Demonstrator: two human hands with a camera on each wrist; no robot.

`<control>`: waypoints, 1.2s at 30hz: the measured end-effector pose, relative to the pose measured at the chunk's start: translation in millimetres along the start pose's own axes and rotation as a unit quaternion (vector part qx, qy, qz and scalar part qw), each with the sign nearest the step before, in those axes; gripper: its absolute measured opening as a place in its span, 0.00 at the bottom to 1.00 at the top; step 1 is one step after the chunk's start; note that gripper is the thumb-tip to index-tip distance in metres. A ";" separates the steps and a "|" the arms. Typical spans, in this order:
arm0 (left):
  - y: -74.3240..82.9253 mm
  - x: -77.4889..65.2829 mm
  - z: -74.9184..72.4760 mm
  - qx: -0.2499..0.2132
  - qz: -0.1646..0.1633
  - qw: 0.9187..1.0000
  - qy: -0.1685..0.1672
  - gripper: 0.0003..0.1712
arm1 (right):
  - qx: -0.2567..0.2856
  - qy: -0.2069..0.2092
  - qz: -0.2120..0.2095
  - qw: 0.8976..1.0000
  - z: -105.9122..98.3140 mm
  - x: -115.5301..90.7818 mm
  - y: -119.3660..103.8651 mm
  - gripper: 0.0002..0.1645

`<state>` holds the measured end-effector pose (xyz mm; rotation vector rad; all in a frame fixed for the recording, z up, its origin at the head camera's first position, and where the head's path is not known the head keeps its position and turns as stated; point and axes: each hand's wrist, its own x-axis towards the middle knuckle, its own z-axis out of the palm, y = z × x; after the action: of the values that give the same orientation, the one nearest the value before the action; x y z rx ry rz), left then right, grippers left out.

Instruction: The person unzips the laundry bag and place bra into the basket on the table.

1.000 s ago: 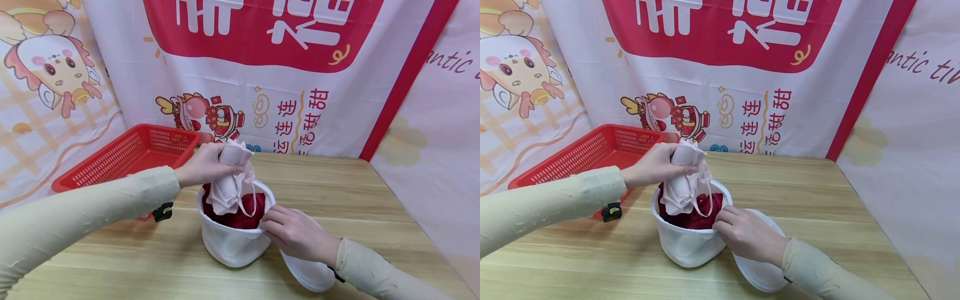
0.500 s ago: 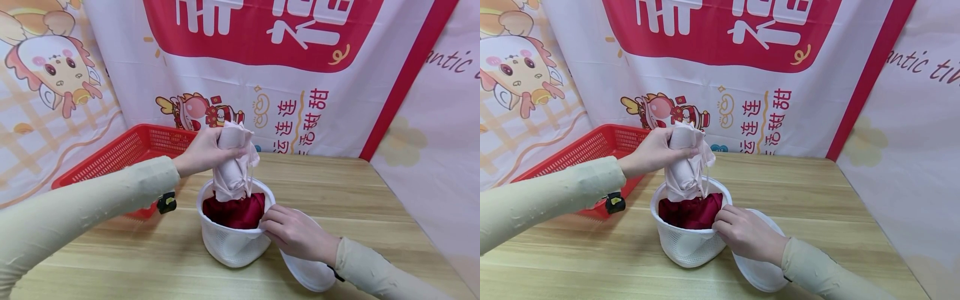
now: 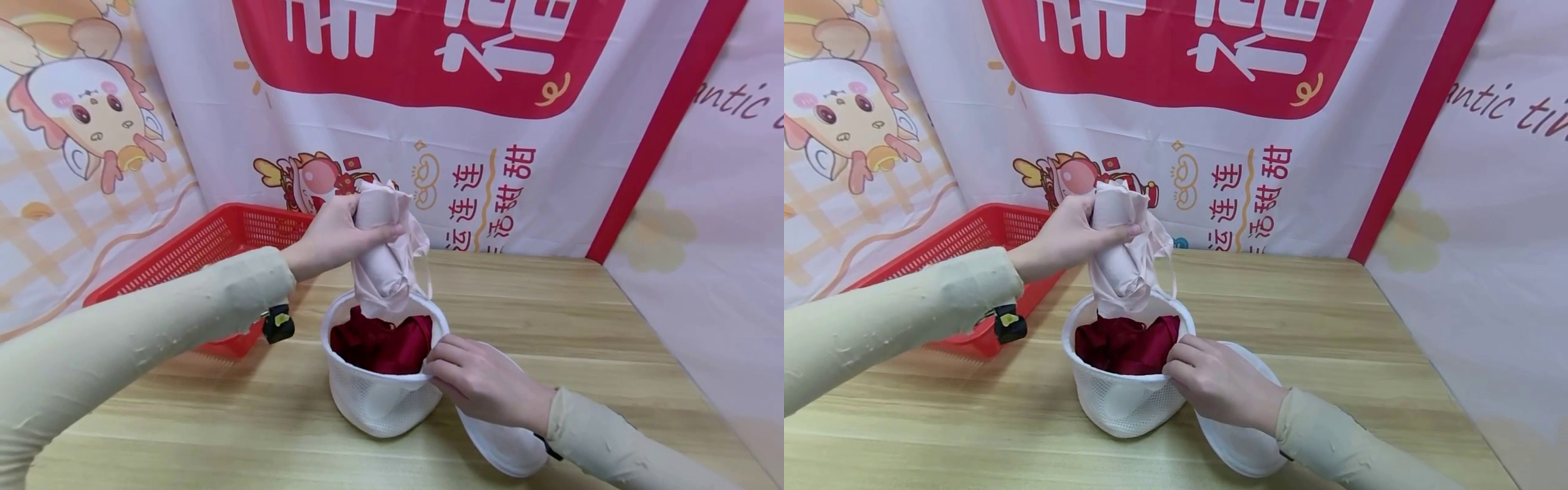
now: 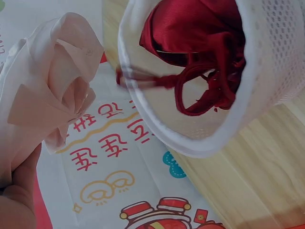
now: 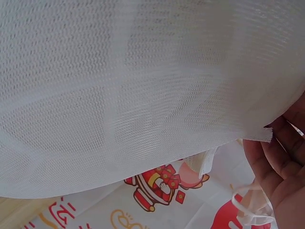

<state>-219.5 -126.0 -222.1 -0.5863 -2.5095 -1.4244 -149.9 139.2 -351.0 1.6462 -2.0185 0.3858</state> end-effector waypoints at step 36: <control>-18.6 2.2 -23.5 0.011 -0.028 0.999 0.033 0.28 | 0.005 -0.017 0.015 1.000 -1.5 -0.6 -0.4 0.11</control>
<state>-230.0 -154.2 -223.6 -0.4622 -2.5053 -1.4093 -149.1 140.3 -350.2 1.6411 -2.0705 0.3804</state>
